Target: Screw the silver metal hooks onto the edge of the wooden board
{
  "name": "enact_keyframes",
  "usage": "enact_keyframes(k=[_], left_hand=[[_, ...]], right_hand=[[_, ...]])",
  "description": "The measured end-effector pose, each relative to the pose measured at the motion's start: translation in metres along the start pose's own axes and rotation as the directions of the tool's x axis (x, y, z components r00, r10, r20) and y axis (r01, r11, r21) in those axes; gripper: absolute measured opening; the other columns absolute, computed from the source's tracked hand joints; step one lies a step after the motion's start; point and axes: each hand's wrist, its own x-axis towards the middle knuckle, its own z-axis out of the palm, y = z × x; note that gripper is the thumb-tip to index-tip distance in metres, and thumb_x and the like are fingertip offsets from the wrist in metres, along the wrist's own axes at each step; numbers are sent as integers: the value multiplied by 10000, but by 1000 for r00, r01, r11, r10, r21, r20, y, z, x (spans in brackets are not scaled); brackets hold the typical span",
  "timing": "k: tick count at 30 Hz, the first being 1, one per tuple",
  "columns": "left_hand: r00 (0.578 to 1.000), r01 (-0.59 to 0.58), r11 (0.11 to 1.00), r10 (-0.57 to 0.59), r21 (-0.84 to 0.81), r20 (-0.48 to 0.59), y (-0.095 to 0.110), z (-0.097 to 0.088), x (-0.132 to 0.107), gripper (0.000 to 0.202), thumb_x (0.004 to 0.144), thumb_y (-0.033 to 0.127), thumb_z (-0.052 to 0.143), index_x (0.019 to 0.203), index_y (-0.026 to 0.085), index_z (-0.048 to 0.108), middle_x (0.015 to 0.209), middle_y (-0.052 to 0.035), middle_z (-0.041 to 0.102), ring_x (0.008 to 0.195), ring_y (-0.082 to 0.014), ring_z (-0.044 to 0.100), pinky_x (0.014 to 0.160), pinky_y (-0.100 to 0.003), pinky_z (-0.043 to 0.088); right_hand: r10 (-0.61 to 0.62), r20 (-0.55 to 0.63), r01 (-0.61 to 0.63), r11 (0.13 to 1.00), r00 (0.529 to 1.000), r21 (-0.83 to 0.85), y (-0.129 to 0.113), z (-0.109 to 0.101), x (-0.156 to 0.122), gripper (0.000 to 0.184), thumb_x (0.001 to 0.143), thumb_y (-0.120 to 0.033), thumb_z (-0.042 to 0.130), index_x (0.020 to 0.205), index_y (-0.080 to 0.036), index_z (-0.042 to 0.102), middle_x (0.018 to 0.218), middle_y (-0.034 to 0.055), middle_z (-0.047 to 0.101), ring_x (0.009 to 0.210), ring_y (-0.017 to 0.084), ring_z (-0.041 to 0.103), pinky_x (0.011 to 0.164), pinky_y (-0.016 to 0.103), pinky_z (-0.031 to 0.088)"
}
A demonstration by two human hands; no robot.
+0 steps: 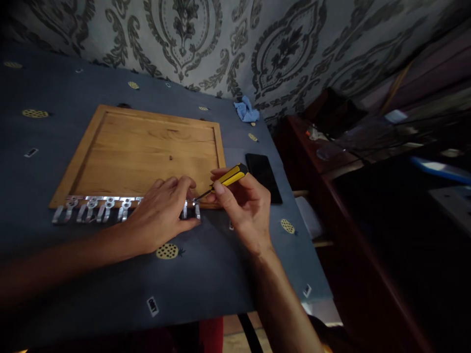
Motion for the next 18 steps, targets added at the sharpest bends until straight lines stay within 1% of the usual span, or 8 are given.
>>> enact_keyframes(k=[3,5,7,9,11,15,18], left_hand=[[1000,-10,1000,10,3,-28,-1,2,-1,458,816,327,759,1130,165,468,1047,-87,671,1059,-310,598,903,-434,449],[999,-9,1000,9,7,-43,-1,3,-1,458,810,328,763,1124,179,465,1023,-67,671,1053,-302,603,901,-427,450],[999,-4,1000,5,8,-49,-1,4,-1,457,805,328,767,1116,187,463,1002,-54,670,1047,-296,608,899,-422,451],[999,1,1000,-1,9,-51,-1,4,-2,462,800,329,772,1113,190,461,991,-49,668,1043,-293,610,896,-417,451],[999,3,1000,-3,5,-51,-1,4,-2,463,798,326,775,1109,194,458,991,-45,666,1046,-291,608,895,-414,450],[998,-11,1000,10,-10,-66,-2,5,-2,469,803,318,774,1121,190,453,1010,-53,662,1053,-291,601,899,-420,446],[999,-3,1000,3,-9,-48,-2,4,-1,465,808,317,773,1119,187,453,1015,-59,657,1060,-295,597,905,-426,445]], right_hand=[[-8,-20,7,1000,1000,-25,-1,0,0,142,827,-337,762,934,-244,750,865,-12,744,557,106,670,564,273,606],[-22,-49,18,997,999,-76,-2,1,0,116,810,-326,778,868,-229,751,818,-15,740,497,89,629,518,255,585],[-43,-69,36,994,997,-101,-3,3,0,123,793,-328,792,799,-219,736,818,-11,739,466,78,595,476,243,560],[-69,-81,60,992,994,-111,-4,4,-1,153,778,-336,807,751,-215,718,826,-8,735,464,75,579,442,234,535],[-100,-83,88,987,992,-131,-4,6,-2,163,767,-329,819,726,-216,710,787,-16,714,471,76,571,422,227,514],[-154,-77,138,974,985,-182,-3,6,-4,156,747,-267,838,705,-216,697,696,-44,651,477,78,570,424,218,488],[-161,-75,142,966,984,-217,0,5,-5,169,759,-278,829,698,-216,684,686,-42,637,488,89,578,427,227,482]])
